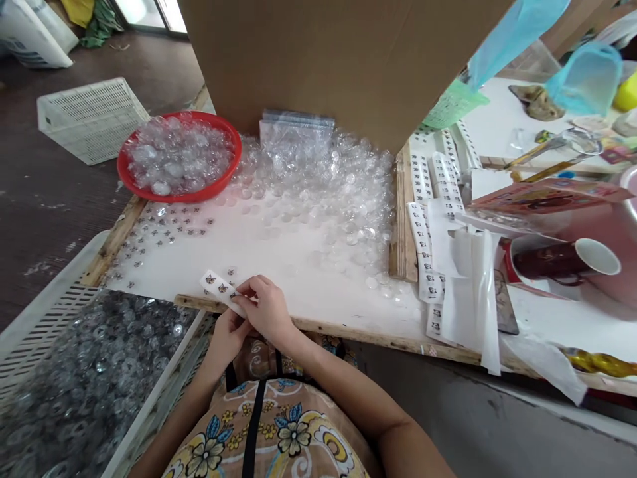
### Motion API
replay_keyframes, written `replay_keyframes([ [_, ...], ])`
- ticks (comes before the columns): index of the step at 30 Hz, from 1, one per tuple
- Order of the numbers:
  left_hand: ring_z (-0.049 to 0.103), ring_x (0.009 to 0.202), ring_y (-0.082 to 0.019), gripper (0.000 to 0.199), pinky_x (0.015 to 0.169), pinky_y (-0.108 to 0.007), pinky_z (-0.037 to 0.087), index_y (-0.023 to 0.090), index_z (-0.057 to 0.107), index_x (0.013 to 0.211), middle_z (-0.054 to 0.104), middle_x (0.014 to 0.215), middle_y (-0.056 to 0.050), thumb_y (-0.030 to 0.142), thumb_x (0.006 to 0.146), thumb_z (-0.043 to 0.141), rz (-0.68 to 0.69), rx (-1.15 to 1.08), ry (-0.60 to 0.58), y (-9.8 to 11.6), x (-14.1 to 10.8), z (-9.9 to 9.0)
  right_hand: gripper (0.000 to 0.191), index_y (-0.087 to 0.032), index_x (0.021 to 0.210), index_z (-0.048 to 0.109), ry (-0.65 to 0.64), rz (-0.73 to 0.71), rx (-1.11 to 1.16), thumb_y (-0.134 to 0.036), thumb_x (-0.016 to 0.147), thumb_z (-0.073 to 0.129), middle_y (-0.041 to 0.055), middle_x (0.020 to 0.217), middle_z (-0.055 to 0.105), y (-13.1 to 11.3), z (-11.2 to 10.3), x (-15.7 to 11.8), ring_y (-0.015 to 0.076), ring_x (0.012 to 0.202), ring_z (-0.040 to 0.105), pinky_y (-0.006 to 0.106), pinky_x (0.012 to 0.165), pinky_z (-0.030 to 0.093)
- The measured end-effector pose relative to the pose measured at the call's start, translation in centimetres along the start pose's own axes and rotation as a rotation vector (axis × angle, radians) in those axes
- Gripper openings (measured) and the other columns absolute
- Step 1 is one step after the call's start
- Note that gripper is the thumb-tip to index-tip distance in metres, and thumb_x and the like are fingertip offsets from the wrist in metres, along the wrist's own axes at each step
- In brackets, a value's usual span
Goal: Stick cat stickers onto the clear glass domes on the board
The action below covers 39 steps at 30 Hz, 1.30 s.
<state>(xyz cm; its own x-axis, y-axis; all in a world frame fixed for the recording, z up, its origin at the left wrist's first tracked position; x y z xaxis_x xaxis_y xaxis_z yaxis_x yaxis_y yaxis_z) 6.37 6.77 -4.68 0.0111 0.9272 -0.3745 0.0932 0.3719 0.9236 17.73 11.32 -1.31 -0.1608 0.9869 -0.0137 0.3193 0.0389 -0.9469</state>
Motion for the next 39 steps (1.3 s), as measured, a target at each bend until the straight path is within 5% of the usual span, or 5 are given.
replay_keyframes([
  [5, 0.06, 0.063, -0.02, 0.024, 0.057, -0.029, 0.049, 0.017, 0.062, 0.069, 0.065, 0.065, -0.002, 0.039, 0.071, 0.072, 0.053, 0.039, 0.077, 0.4, 0.0, -0.4, 0.013, -0.024, 0.081, 0.065, 0.051, -0.289, -0.081, -0.023, 0.091, 0.056, 0.0077, 0.094, 0.068, -0.9, -0.1, -1.0, 0.0219, 0.094, 0.061, 0.038, 0.086, 0.05],
  [11, 0.07, 0.075, -0.028, 0.046, 0.064, -0.039, 0.06, 0.013, 0.071, 0.098, 0.074, 0.086, -0.009, 0.048, 0.069, 0.079, -0.133, -0.131, -0.007, -0.6, -0.1, 0.0, 0.019, -0.021, 0.078, 0.056, 0.2, 0.173, 0.078, -0.039, 0.083, 0.061, -0.0013, 0.066, 0.056, 5.7, -6.3, 2.1, 0.0138, 0.06, 0.05, 0.027, 0.058, 0.042],
  [16, 0.071, 0.071, -0.026, 0.045, 0.061, -0.038, 0.061, 0.012, 0.073, 0.098, 0.075, 0.084, -0.008, 0.048, 0.071, 0.079, -0.151, -0.133, -0.035, -0.6, 0.1, 0.0, 0.013, -0.021, 0.072, 0.058, 0.159, 0.263, -0.119, -0.034, 0.076, 0.059, -0.0028, 0.06, 0.053, 8.2, -9.2, 3.2, 0.0127, 0.056, 0.046, 0.026, 0.055, 0.034],
  [30, 0.072, 0.073, -0.026, 0.052, 0.062, -0.037, 0.062, 0.01, 0.073, 0.103, 0.076, 0.086, -0.009, 0.05, 0.07, 0.079, -0.153, -0.099, -0.045, -0.5, 0.1, -0.1, 0.013, -0.018, 0.09, 0.065, 0.161, 0.189, -0.586, -0.022, 0.089, 0.053, 0.009, 0.099, 0.06, 6.9, -6.9, 3.1, 0.0164, 0.073, 0.056, 0.027, 0.065, 0.038],
  [39, 0.073, 0.076, -0.032, 0.06, 0.07, -0.043, 0.063, 0.012, 0.075, 0.096, 0.078, 0.086, -0.01, 0.062, 0.062, 0.077, -0.15, 0.086, -0.012, -1.5, 0.5, -1.4, 0.028, -0.02, 0.122, 0.059, 0.096, 0.142, -0.536, -0.018, 0.097, 0.048, 0.008, 0.107, 0.067, 5.1, -5.6, 3.8, 0.02, 0.091, 0.063, 0.03, 0.078, 0.046],
])
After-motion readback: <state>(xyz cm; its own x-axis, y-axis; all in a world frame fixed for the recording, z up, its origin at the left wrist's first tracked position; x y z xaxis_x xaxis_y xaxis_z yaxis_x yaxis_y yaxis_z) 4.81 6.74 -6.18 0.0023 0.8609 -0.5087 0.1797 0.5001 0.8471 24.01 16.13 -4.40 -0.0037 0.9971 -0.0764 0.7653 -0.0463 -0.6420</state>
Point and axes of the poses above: each hand's wrist, its own x-axis towards the middle knuckle, its own z-axis out of the palm, y = z × x, the point moved 4 cm from there along x, towards the middle knuckle
